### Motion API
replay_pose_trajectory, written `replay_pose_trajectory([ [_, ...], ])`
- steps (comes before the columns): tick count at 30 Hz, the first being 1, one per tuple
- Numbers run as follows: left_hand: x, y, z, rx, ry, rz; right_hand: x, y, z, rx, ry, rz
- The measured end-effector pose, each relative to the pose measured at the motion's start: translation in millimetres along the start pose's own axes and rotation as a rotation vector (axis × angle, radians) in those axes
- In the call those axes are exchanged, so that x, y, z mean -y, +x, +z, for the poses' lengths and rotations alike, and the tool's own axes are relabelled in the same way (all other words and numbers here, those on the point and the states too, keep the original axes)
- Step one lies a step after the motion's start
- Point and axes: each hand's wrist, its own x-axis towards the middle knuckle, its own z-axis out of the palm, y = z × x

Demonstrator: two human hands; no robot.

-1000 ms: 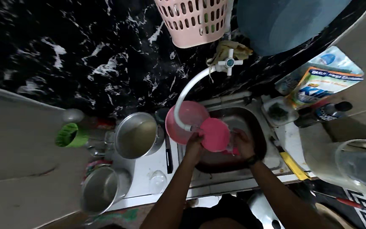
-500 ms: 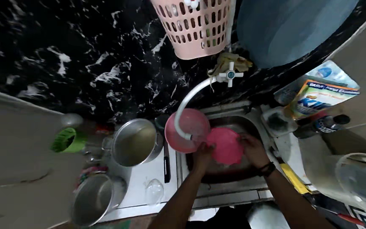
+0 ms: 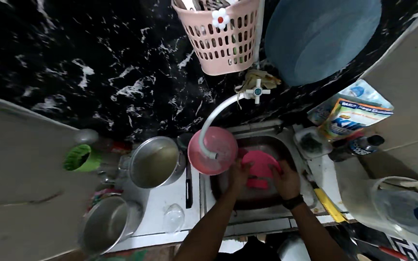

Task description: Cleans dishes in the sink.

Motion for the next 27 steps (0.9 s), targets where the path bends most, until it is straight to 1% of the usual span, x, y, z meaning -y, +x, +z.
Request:
replay_pose_trajectory([
  [2,-2,-11,-4,0.069,-0.155,-0.049,-12,-9,-5,-0.043,-0.014,-0.181],
  [4,-8,-25,-6,0.207,-0.439,-0.18,-22,-19,-6,-0.01,-0.056,-0.394],
  [5,-8,-30,-5,0.27,-0.593,-0.262,-23,-25,-5,0.046,-0.098,-0.466],
  [6,-8,-35,-4,0.292,-0.743,-0.341,-21,-32,-4,0.12,-0.14,-0.508],
  [7,-9,-42,-5,0.276,-0.867,-0.393,-17,-39,-4,0.214,-0.18,-0.524],
  [8,-10,-47,-10,0.255,-0.938,-0.404,-14,-44,-3,0.295,-0.221,-0.534],
  [9,-10,-49,-15,0.228,-0.945,-0.397,-12,-45,0,0.368,-0.262,-0.546],
  [10,-8,-50,-21,0.209,-0.879,-0.391,-10,-45,4,0.458,-0.295,-0.551],
  [11,-3,-52,-26,0.191,-0.736,-0.397,-7,-45,9,0.591,-0.322,-0.522],
  [13,13,-57,-31,0.181,-0.374,-0.391,-5,-42,19,0.92,-0.356,-0.414],
  [14,21,-62,-32,0.187,-0.24,-0.376,-6,-37,22,1.073,-0.347,-0.351],
  [15,29,-68,-34,0.178,-0.161,-0.359,-5,-29,23,1.173,-0.32,-0.309],
  [16,34,-70,-39,0.14,-0.136,-0.335,3,-13,26,1.198,-0.289,-0.283],
  [17,39,-70,-44,0.1,-0.151,-0.316,18,7,28,1.151,-0.267,-0.26],
  [18,46,-71,-46,0.075,-0.175,-0.304,34,24,29,1.051,-0.234,-0.233],
  [20,52,-79,-48,0.081,-0.222,-0.303,56,54,36,0.792,-0.127,-0.143],
  [21,52,-84,-50,0.088,-0.235,-0.3,64,68,45,0.693,-0.101,-0.105],
  [22,52,-89,-55,0.083,-0.252,-0.31,77,78,57,0.65,-0.148,-0.1],
  [23,52,-94,-62,0.068,-0.262,-0.318,92,82,69,0.631,-0.26,-0.153],
  [24,50,-98,-67,0.051,-0.271,-0.34,105,79,78,0.616,-0.383,-0.251],
  [25,48,-101,-73,0.033,-0.276,-0.365,114,69,84,0.606,-0.445,-0.362],
  [26,50,-103,-79,-0.005,-0.284,-0.385,122,59,90,0.631,-0.484,-0.451],
  [27,52,-107,-82,-0.032,-0.299,-0.4,123,50,92,0.726,-0.535,-0.493],
])
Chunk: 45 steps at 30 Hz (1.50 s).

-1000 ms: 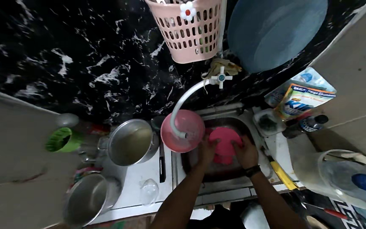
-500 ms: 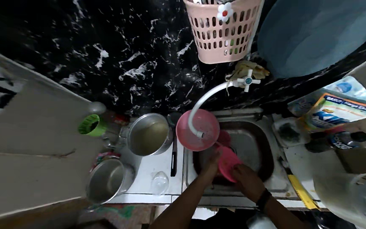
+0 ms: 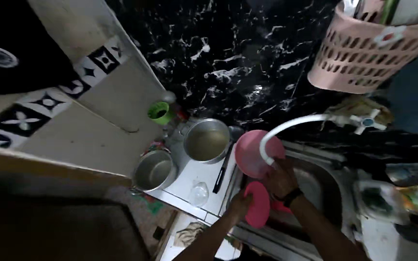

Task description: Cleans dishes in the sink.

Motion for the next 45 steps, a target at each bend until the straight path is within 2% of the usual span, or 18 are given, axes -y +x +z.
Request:
replay_pose_trajectory([
  [2,8,-6,-5,-0.022,-0.027,-0.019,-2,0,9,0.215,-0.052,-0.085],
  [4,15,-10,-12,-0.026,-0.053,-0.02,-25,11,25,0.322,-0.085,-0.166],
  [8,33,-19,-28,-0.031,-0.16,0.068,-62,40,56,0.272,-0.184,-0.417],
  [14,43,-27,-37,-0.091,-0.244,0.063,-44,-7,20,0.273,-0.317,-0.417],
  [17,45,-30,-39,-0.098,-0.257,0.079,-46,-38,13,0.174,-0.292,-0.447],
  [24,39,-22,-37,-0.092,-0.242,0.06,-49,-106,3,0.02,-0.146,-0.323],
  [29,35,-12,-35,-0.028,-0.229,0.087,-40,-138,3,0.091,-0.028,-0.149],
  [32,34,-6,-37,0.04,-0.211,0.107,-45,-152,14,-0.031,0.068,-0.063],
  [38,28,-5,-50,0.147,-0.123,0.127,-58,-168,22,-0.179,0.493,0.139],
  [45,29,-22,-80,0.207,-0.124,0.13,-47,-161,27,-0.433,0.877,0.244],
])
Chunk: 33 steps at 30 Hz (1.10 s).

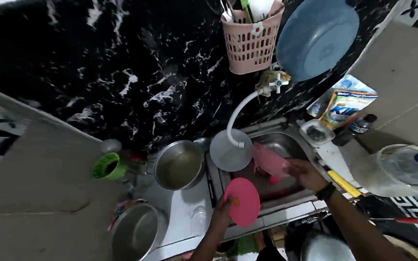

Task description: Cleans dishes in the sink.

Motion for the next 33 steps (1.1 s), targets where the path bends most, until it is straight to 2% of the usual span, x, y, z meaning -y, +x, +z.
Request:
replay_pose_trajectory([
  [5,2,-10,-21,-0.004,0.087,0.087,11,8,17,-0.153,0.188,0.009],
  [10,-3,-16,-14,-0.048,0.041,0.072,30,3,42,-0.328,0.349,0.068],
  [13,-4,-14,-15,-0.065,0.008,0.094,47,7,63,-0.33,0.397,0.066],
  [19,5,-10,-17,-0.052,0.031,0.129,69,33,100,-0.283,0.254,0.075],
  [23,8,-13,-18,-0.053,-0.003,0.115,68,52,125,-0.226,-0.075,0.023],
  [26,11,-18,-25,-0.063,0.02,0.13,78,45,133,-0.139,-0.221,0.049],
  [29,12,-24,-28,-0.076,0.069,0.162,75,21,124,-0.146,-0.216,0.043],
  [33,16,-28,-35,-0.066,0.116,0.172,55,-8,103,-0.215,-0.071,-0.047],
])
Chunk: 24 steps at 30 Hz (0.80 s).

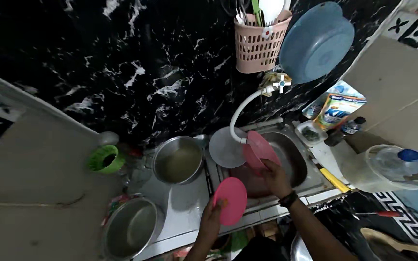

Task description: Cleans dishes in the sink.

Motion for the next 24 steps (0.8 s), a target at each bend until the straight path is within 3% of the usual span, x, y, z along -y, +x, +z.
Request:
replay_pose_trajectory([
  [10,-9,4,-1,0.034,0.001,0.017,-38,-19,-33,-0.056,0.273,0.044],
  [24,-6,3,-3,0.025,-0.047,-0.065,4,30,-4,0.048,-0.098,0.158],
])
